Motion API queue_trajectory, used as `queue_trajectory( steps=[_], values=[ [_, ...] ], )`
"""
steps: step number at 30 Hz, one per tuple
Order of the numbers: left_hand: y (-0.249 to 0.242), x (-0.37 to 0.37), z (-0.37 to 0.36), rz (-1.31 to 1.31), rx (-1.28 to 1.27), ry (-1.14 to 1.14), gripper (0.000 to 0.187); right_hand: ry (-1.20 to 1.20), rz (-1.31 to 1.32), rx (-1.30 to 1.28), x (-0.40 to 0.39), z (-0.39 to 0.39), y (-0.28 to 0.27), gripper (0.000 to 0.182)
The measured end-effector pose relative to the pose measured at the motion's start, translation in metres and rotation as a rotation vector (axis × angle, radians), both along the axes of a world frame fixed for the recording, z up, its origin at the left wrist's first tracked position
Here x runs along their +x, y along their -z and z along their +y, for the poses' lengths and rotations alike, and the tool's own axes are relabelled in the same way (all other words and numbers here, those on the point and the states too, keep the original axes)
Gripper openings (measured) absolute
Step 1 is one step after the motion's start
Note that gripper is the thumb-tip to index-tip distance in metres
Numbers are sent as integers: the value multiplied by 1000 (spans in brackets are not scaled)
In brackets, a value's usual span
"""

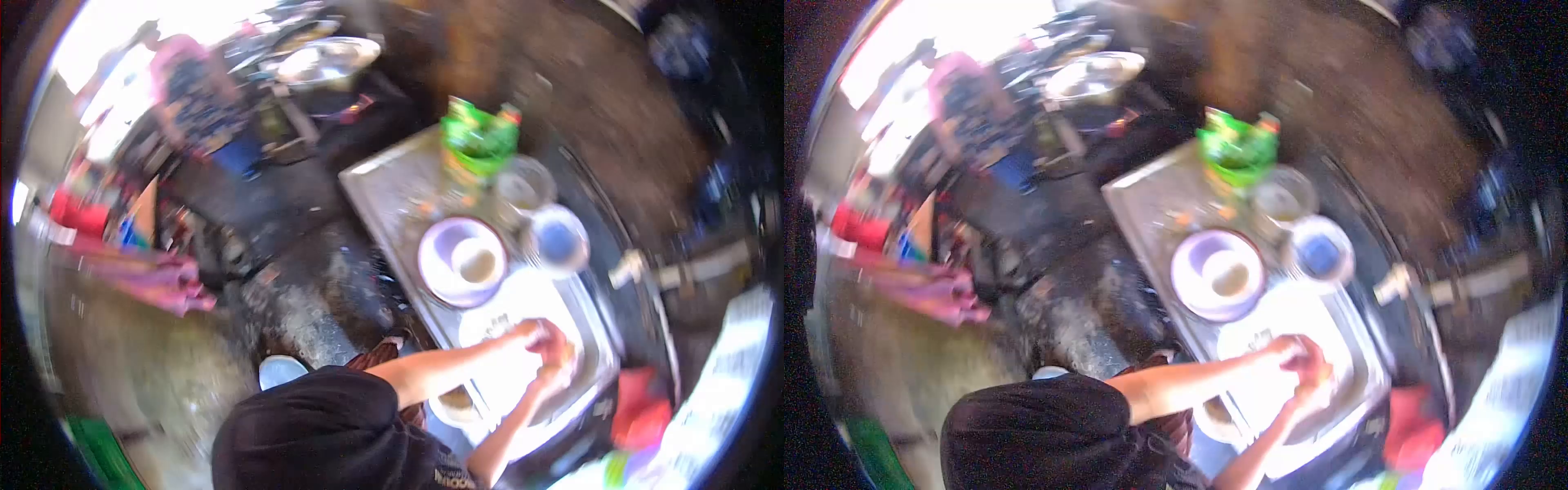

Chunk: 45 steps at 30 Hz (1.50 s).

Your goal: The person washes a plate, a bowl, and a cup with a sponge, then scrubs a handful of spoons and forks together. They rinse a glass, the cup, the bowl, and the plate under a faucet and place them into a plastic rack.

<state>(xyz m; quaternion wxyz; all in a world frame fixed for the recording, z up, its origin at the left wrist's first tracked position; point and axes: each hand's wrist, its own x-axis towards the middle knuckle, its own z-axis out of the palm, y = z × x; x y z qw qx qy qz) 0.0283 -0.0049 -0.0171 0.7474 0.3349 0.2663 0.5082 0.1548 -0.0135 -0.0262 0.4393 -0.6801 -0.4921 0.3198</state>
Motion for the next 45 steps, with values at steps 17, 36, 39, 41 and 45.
queue_trajectory(
  steps=[17,36,39,41,45],
  values=[
    [-9,7,4,-137,-534,-53,52,-26,-492,194,-29,46,-26,28],
    [-9,9,32,-244,-519,-127,53,107,-291,334,-37,11,6,17],
    [-1,9,27,-13,-400,-27,53,192,-239,217,-18,16,18,20],
    [-11,10,36,201,-358,-9,55,136,-235,-189,21,41,28,22],
    [-51,-9,81,567,222,-387,47,112,-546,-467,117,87,92,35]
  ],
)
